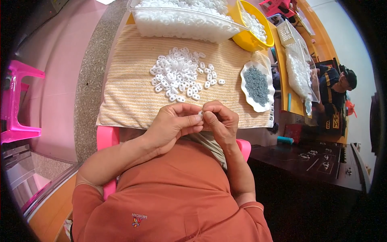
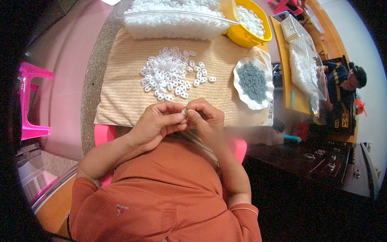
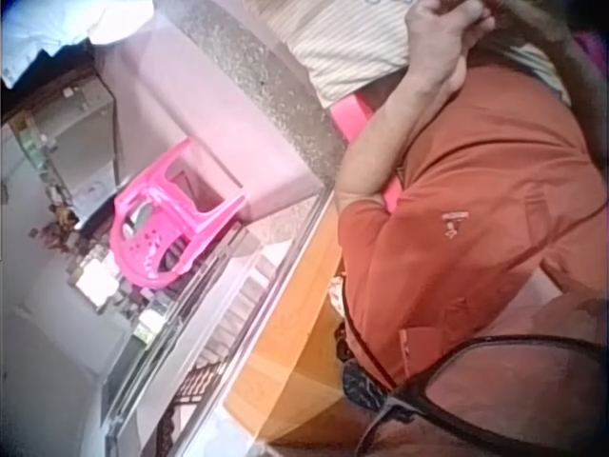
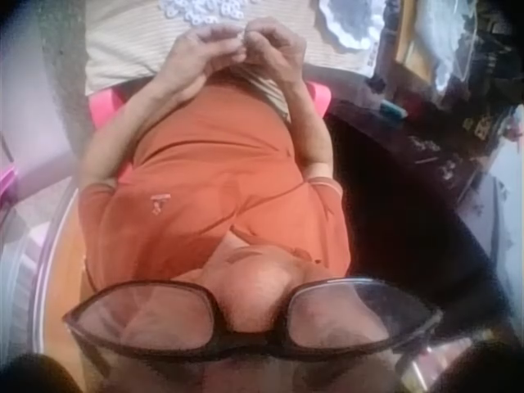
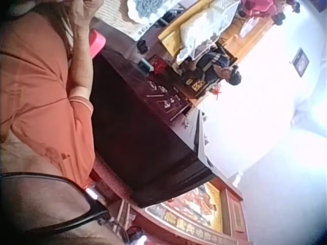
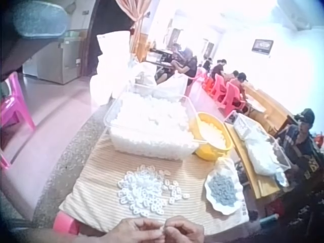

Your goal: Stringing small white plastic components onto a thin black cord in a workshop setting.

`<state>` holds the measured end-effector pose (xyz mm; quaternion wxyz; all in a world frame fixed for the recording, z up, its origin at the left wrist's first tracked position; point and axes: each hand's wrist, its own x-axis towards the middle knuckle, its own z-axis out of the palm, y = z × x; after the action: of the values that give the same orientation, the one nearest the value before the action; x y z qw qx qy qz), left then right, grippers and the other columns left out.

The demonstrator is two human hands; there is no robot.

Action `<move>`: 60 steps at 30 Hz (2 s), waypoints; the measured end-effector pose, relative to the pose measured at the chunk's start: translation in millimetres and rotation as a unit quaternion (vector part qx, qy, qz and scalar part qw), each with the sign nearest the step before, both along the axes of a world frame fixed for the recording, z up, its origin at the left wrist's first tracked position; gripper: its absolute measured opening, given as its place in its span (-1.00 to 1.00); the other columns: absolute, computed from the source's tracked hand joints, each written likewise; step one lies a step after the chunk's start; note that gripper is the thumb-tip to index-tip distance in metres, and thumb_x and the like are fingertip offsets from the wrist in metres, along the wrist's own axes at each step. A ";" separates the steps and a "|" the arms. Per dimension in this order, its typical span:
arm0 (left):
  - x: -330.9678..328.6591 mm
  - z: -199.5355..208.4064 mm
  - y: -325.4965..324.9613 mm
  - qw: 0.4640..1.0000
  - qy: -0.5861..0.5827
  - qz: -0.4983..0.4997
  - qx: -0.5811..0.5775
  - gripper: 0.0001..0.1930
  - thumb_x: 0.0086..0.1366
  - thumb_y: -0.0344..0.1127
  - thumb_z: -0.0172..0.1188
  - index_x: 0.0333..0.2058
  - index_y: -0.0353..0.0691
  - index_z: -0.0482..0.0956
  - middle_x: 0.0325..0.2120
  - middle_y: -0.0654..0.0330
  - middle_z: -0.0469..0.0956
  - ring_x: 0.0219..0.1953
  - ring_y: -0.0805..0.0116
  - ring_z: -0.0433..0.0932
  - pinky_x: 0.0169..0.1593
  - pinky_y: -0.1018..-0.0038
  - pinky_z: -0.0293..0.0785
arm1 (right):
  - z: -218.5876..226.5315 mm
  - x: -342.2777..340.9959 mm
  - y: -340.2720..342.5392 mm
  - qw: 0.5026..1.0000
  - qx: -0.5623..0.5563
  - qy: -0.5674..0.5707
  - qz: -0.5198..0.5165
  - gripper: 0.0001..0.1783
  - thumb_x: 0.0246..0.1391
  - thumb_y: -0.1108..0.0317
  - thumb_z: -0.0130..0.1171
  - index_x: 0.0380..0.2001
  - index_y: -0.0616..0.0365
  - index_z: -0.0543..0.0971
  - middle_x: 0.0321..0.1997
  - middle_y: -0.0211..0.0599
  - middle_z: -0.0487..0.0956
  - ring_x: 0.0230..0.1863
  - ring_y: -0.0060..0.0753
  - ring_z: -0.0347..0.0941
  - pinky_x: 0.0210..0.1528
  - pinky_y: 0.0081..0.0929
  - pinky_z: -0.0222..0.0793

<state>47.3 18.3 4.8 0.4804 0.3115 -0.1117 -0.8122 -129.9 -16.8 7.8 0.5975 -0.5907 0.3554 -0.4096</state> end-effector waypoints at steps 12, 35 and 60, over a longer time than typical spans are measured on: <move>0.9 0.3 -1.1 1.000 -0.002 0.025 0.003 -0.77 0.23 -0.50 0.20 -0.13 -0.33 0.46 -0.30 0.19 0.54 -0.27 0.44 0.58 -0.15 0.53 0.60 | -3.8 -2.4 2.3 0.999 0.048 0.011 -0.007 -0.86 0.24 0.44 0.05 -0.23 0.31 0.51 -0.21 -0.39 0.49 -0.27 -0.64 0.49 -0.27 -0.67 0.55; 1.1 -1.1 -2.1 1.000 -0.015 0.025 0.003 -0.81 0.23 -0.51 0.19 -0.16 -0.32 0.48 -0.31 0.16 0.56 -0.29 0.40 0.60 -0.15 0.50 0.62 | -8.3 -3.5 4.0 0.995 0.102 0.017 -0.013 -0.87 0.24 0.41 0.06 -0.28 0.27 0.51 -0.28 -0.44 0.50 -0.28 -0.69 0.46 -0.27 -0.70 0.52; -2.1 -3.4 1.1 0.997 -0.072 0.011 -0.028 -0.80 0.21 -0.50 0.22 -0.18 -0.37 0.52 -0.31 0.15 0.59 -0.29 0.43 0.60 -0.18 0.50 0.62 | -7.9 -2.2 5.2 0.997 0.063 0.039 -0.018 -0.89 0.21 0.46 0.08 -0.37 0.27 0.52 -0.38 -0.47 0.51 -0.40 -0.75 0.40 -0.36 -0.75 0.39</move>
<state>45.2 19.4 1.4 0.4884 0.3570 -0.1658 -0.7788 -132.2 -11.6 -0.1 0.6118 -0.5605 0.4145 -0.3737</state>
